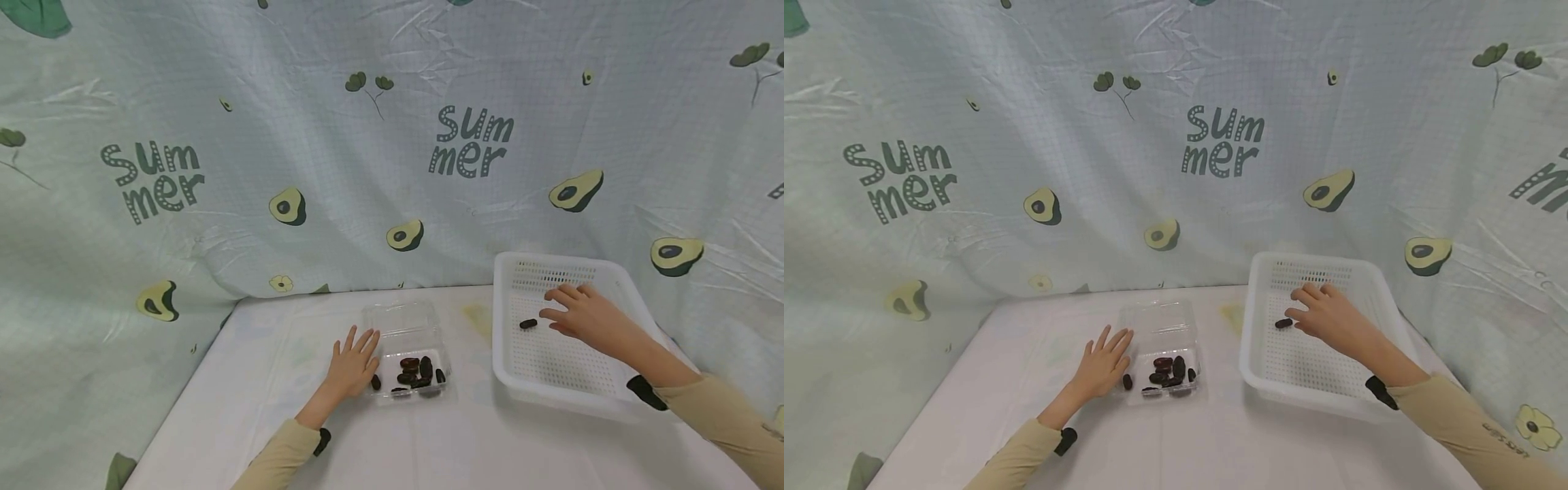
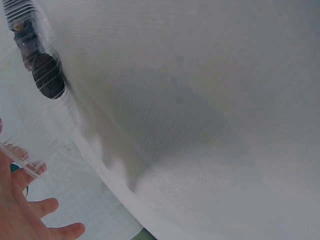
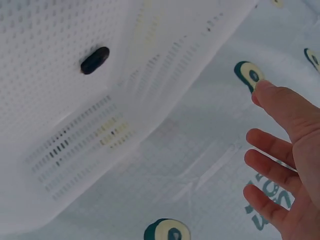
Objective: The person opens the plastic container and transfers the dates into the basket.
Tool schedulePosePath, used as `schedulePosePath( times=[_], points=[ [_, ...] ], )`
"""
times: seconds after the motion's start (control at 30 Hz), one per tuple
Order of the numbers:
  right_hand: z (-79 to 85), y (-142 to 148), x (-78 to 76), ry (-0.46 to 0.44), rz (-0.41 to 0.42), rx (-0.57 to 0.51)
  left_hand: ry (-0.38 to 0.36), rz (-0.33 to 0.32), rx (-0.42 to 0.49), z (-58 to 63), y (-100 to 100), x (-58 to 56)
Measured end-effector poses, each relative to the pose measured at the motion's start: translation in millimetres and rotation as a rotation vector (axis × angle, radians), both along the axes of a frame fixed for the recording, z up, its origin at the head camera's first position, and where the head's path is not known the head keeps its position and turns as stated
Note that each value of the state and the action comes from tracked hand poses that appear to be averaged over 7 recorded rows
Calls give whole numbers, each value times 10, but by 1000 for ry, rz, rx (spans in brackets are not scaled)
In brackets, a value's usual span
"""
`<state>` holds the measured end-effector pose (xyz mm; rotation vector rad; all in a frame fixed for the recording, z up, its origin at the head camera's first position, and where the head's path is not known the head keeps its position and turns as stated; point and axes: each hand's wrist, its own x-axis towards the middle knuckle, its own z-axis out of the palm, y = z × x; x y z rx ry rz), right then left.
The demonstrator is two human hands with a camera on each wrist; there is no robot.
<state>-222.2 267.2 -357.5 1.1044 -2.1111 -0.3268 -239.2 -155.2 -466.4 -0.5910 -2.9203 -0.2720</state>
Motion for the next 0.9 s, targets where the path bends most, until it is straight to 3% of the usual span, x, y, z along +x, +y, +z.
schedulePosePath(
  times=[0.4,0.9],
  points=[
    [49,-339,95,-22,8,-63,-2,-4,0,3,-7,-236],
    [-140,-936,285,11,23,-157,-24,7,-11,35,-3,-220]
  ],
)
